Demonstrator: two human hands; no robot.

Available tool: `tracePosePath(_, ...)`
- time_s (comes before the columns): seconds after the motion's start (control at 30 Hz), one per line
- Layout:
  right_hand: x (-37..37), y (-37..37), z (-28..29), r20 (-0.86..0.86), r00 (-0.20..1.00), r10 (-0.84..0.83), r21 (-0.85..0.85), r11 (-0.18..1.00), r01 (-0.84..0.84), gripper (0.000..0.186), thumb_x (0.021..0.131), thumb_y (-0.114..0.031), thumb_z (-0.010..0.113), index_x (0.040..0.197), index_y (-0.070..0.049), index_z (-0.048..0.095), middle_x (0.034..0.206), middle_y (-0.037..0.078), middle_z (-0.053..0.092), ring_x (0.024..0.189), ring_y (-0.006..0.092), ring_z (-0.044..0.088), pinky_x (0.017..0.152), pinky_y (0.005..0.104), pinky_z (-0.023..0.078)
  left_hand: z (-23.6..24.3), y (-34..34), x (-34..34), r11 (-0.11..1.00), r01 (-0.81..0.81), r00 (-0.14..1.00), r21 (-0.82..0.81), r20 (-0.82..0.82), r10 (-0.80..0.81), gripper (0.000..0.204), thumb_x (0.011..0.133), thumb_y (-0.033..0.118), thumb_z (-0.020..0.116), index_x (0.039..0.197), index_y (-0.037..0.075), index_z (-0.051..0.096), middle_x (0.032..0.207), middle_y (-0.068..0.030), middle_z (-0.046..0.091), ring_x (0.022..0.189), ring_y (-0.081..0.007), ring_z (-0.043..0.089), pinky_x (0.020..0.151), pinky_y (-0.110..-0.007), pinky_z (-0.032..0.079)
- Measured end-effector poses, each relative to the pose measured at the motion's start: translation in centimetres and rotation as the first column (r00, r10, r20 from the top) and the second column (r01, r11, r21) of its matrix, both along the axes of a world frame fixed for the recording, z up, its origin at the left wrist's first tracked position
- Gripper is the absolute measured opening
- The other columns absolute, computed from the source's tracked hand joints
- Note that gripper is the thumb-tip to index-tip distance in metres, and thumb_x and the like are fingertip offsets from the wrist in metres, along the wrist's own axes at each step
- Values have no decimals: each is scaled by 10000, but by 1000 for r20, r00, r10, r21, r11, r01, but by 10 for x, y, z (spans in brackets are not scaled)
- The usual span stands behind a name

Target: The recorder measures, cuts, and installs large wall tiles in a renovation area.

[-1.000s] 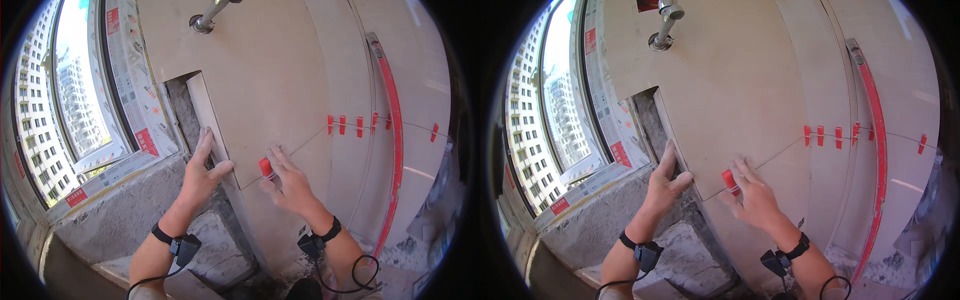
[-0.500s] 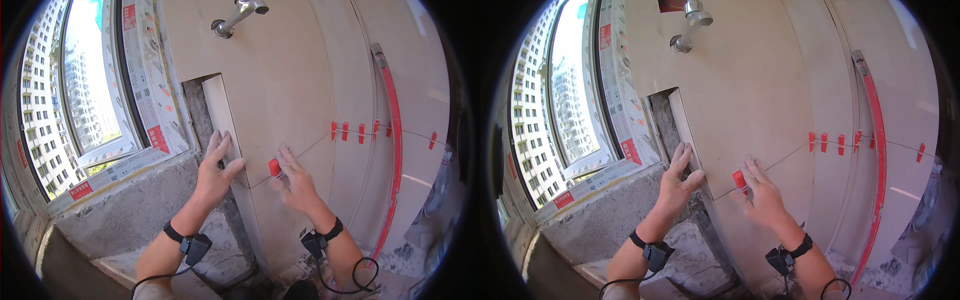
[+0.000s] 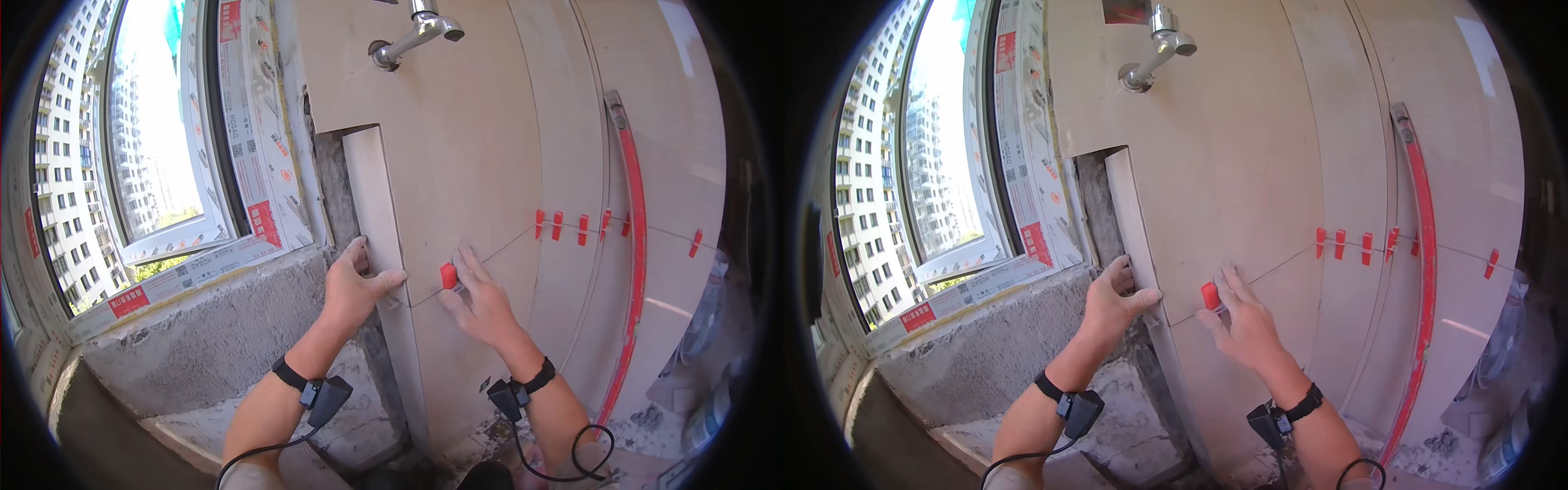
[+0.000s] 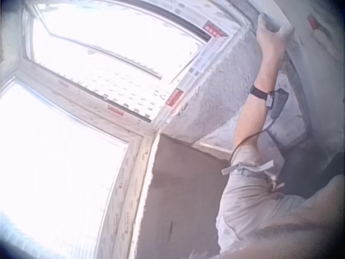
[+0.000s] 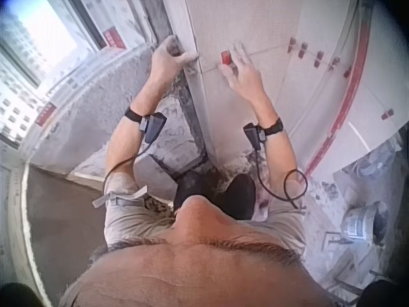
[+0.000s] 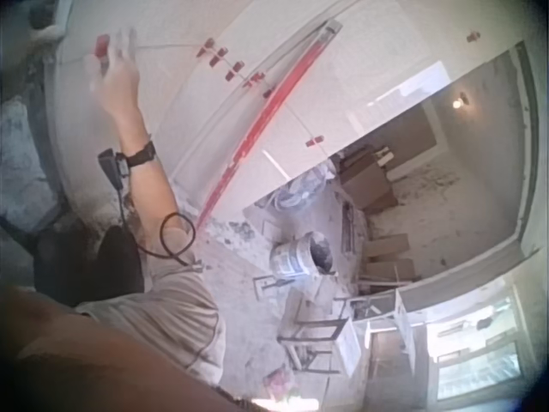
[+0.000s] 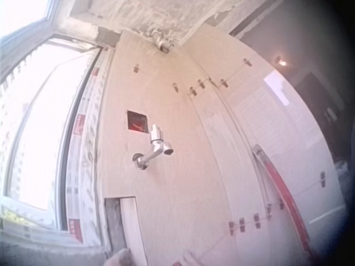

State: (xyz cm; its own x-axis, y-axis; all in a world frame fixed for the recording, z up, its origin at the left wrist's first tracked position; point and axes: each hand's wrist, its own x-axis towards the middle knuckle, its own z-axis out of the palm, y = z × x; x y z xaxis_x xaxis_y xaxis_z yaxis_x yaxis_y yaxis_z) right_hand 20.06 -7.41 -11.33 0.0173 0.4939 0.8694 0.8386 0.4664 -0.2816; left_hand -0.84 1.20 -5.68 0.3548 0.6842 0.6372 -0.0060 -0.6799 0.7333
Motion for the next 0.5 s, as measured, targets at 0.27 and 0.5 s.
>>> tracePosePath(0.27, 1, 1, -1, -9, 1000, 5, -25, 1000, -6, 665, 881, -406, 615, 1307, 85, 471, 1440, 259, 366, 1349, 371, 357, 1054, 382, 367, -6, 3, 1, 996, -83, 996, 16, 13, 83, 967, 666, 234, 864, 1371, -142, 321, 1231, -278, 560, 1135, -278, 571, 931, -348, 471)
tracePosePath(0.5, -4, 1, 0, -15, 1000, -6, -3, 1000, 6, 660, 874, -380, 633, 1290, 106, 474, 1443, 256, 365, 1346, 361, 368, 1056, 373, 365, -10, -4, 0, 940, -252, 951, 230, -122, 285, 979, 631, 326, 869, 1366, -86, 370, 1193, -288, 561, 1063, -338, 594, 897, -364, 475)
